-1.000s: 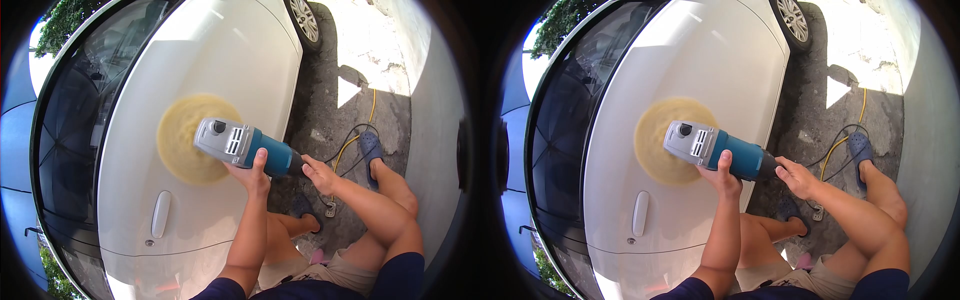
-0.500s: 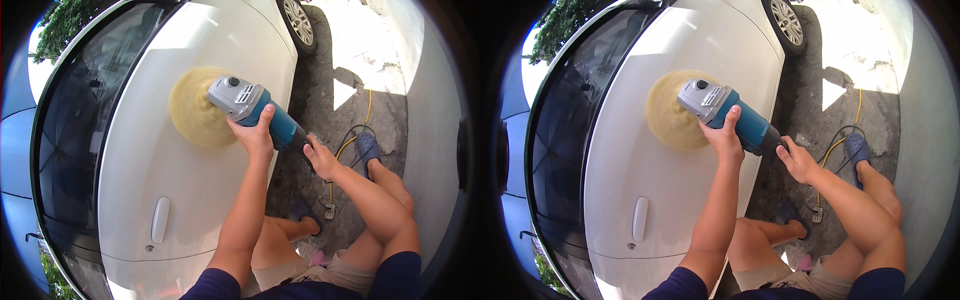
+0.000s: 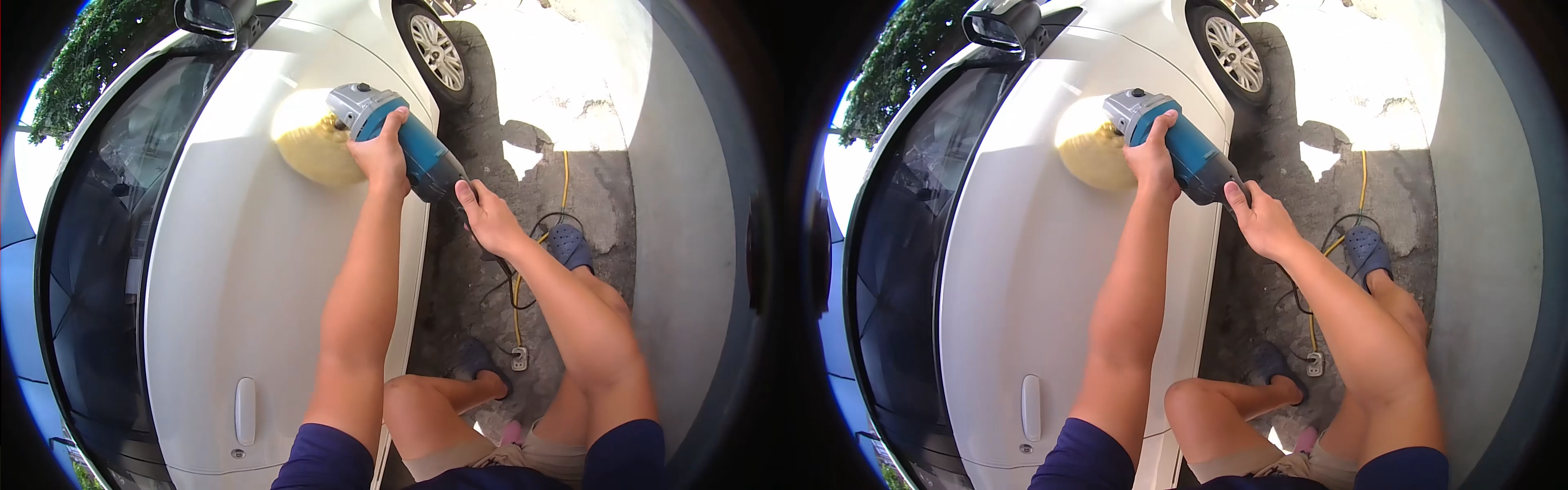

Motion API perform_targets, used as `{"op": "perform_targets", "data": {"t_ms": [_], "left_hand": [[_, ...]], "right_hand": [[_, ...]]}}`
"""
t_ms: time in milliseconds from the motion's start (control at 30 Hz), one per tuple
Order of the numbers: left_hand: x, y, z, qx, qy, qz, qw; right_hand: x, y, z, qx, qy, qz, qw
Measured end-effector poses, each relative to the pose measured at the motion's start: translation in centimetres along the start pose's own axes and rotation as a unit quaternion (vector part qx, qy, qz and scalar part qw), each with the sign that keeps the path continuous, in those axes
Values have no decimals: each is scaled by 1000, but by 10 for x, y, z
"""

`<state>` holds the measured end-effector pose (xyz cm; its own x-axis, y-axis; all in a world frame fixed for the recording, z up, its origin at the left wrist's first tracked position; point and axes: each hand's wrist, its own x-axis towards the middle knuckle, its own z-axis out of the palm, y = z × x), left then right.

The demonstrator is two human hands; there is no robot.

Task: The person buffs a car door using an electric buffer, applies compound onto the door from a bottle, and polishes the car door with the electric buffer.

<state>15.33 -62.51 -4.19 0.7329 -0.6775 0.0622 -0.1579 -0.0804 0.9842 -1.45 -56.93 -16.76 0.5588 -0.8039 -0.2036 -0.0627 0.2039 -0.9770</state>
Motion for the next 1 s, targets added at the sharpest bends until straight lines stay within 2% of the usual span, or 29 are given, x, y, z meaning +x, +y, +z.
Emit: {"op": "perform_targets", "data": {"t_ms": [67,233,367,1000], "left_hand": [[18,-5,4,7,-31,-16,999],[35,-9,19,35,2,-38,999],[42,-5,20,18,-27,-35,999],[31,6,13,52,-19,-50,997]], "right_hand": [[9,-1,1,1,9,12,1000],[22,-9,-2,21,5,32,999],[30,-8,4,31,14,26,999],[19,-12,7,2,18,13,1000]]}}
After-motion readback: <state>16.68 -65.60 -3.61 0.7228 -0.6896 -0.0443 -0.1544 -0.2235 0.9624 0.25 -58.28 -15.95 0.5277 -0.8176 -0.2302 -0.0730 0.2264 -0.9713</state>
